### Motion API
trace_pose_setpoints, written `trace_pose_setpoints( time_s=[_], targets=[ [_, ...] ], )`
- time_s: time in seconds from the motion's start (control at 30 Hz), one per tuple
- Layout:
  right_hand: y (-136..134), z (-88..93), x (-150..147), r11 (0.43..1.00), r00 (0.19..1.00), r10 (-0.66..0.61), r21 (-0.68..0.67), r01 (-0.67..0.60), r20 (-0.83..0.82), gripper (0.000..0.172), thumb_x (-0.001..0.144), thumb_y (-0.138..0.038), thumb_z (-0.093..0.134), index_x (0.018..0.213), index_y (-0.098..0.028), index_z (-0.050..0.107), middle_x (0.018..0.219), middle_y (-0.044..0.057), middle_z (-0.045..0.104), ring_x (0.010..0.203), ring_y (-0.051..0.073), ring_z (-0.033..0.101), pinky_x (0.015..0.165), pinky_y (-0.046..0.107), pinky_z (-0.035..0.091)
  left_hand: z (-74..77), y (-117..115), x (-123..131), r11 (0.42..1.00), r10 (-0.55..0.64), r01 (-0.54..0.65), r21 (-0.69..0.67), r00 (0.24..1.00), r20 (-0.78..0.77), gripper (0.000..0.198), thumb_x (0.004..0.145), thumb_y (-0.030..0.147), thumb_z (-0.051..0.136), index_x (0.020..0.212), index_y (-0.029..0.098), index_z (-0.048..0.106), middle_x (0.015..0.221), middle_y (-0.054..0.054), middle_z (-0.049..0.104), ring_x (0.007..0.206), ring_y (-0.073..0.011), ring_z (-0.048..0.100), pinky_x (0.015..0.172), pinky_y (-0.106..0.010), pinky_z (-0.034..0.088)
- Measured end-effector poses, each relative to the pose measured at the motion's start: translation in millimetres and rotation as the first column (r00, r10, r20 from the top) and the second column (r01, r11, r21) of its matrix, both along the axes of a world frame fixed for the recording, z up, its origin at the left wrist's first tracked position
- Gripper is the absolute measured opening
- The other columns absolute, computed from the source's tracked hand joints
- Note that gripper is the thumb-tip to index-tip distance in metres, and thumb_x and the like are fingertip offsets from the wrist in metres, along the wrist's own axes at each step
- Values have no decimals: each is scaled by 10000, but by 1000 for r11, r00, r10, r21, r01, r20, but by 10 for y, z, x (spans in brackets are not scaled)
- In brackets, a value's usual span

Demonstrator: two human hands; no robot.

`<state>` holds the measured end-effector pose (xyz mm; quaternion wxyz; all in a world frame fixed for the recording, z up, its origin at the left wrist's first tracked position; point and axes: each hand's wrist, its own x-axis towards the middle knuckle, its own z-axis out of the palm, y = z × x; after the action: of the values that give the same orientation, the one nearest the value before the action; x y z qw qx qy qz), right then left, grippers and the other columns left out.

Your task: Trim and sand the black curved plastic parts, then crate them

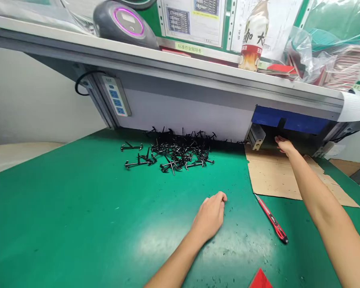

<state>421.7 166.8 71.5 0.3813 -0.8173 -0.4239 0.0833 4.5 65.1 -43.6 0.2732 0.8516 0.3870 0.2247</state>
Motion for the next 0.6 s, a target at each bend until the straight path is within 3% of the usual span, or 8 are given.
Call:
trace_pose_setpoints(
  time_s=[0.13, 0.23, 0.33, 0.5, 0.6],
  targets=[
    [200, -78, 148, 996, 989, -87, 26, 91, -121, 336, 1009, -395, 610, 1240, -152, 598, 1162, 85, 628, 933, 195, 651, 797, 372, 591, 28, 2, 1, 999, 9, -9, -50, 1000, -9, 241, 1001, 247, 253, 1035, 242, 492, 981, -40, 685, 924, -229, 641, 825, -385, 437],
    [-11, -127, 126, 991, 985, -127, 36, 132, -120, 320, 1018, -400, 595, 1210, -144, 605, 1110, 74, 639, 880, 175, 653, 753, 339, 591, 44, 11, 2, 999, 17, -18, -41, 1000, -26, 243, 1002, 242, 265, 1047, 236, 504, 985, -41, 694, 924, -222, 648, 830, -377, 445],
    [-611, -221, 28, 990, 990, -139, -5, 139, -37, 322, 1019, -422, 586, 1176, -142, 619, 1052, 60, 654, 838, 165, 653, 746, 335, 582, 61, 18, 1, 1000, 15, -16, -23, 999, -40, 242, 1000, 228, 279, 1059, 233, 514, 1004, -38, 696, 939, -215, 649, 821, -358, 452],
    [-1879, -450, -90, 968, 967, -163, -159, 195, 194, 387, 960, -473, 656, 1173, -150, 641, 1059, 73, 667, 995, 233, 641, 951, 476, 506, 89, -4, 19, 999, -11, 13, 31, 998, -66, 244, 994, 211, 304, 1067, 214, 536, 1058, -63, 691, 993, -227, 643, 863, -365, 454],
    [-2240, -550, -100, 947, 950, -163, -227, 226, 265, 366, 968, -477, 641, 1105, -139, 665, 1085, 89, 670, 1039, 240, 634, 981, 481, 489, 98, -46, 64, 996, -34, 41, 83, 996, -81, 252, 984, 184, 320, 1065, 192, 558, 1097, -93, 683, 1053, -250, 625, 931, -399, 438]
  ],
)
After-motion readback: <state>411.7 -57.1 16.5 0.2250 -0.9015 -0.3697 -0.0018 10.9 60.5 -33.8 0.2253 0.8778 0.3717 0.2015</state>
